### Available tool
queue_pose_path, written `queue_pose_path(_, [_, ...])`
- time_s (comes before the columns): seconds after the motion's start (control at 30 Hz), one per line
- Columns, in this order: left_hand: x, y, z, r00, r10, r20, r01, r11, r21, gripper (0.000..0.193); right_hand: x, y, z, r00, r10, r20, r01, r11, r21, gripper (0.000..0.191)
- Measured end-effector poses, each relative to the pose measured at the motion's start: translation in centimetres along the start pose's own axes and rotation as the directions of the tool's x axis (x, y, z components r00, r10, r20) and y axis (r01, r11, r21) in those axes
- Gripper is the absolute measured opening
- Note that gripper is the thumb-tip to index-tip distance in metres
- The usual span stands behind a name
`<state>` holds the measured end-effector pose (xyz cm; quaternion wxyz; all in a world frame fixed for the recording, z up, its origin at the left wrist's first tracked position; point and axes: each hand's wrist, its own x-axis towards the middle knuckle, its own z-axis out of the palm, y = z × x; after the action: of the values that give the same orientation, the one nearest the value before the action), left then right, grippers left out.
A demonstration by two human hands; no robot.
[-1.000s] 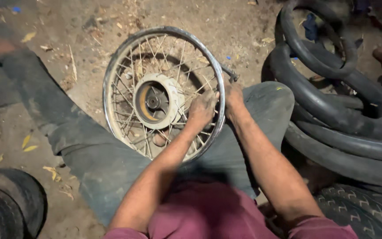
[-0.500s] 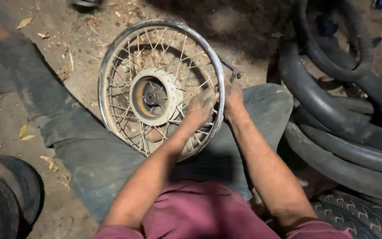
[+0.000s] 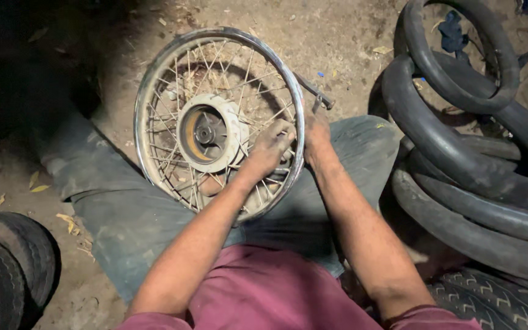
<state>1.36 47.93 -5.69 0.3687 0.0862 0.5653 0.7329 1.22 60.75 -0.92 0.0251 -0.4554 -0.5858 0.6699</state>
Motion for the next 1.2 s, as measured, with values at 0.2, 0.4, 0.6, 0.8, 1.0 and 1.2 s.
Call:
queue_pose_path(0.2, [-0.7, 0.3, 0.1, 0.942, 0.329, -0.071, -0.293, 0.904, 0.311, 0.032, -0.4, 0.0, -0.2, 1.0, -0.017, -0.013, 0.017, 1.0, 0.011, 0.031])
queue_pose_path(0.4, [-0.8, 1.4, 0.6, 0.872, 0.489, -0.024, -0.443, 0.81, 0.384, 0.03, -0.6, -0.1, -0.5, 1.0, -0.013, 0.004, 0.013, 1.0, -0.006, 0.032])
queue_pose_path(0.6, [-1.1, 0.8, 0.3, 0.999, 0.045, 0.013, -0.047, 0.989, 0.139, 0.03, -0.5, 0.0, -0.7, 0.999, -0.037, 0.027, 0.035, 0.997, 0.069, 0.023])
queue_pose_path(0.8, [-0.2, -0.4, 1.2, 0.67, 0.743, -0.001, -0.559, 0.505, 0.657, 0.038, -0.9, -0.4, -0.5, 0.999, -0.017, -0.037, 0.014, 0.997, -0.071, 0.035])
queue_pose_path(1.0, [-1.5, 2.9, 0.4, 0.997, -0.008, -0.079, 0.0, 0.996, -0.093, 0.038, -1.5, -1.2, -0.2, 1.0, 0.016, -0.022, -0.015, 1.0, 0.022, 0.033])
queue_pose_path(1.2, [-1.6, 2.6, 0.8, 0.992, 0.086, 0.089, -0.08, 0.994, -0.07, 0.028, -1.3, -0.4, -0.8, 0.999, -0.035, -0.026, 0.034, 0.999, -0.041, 0.038])
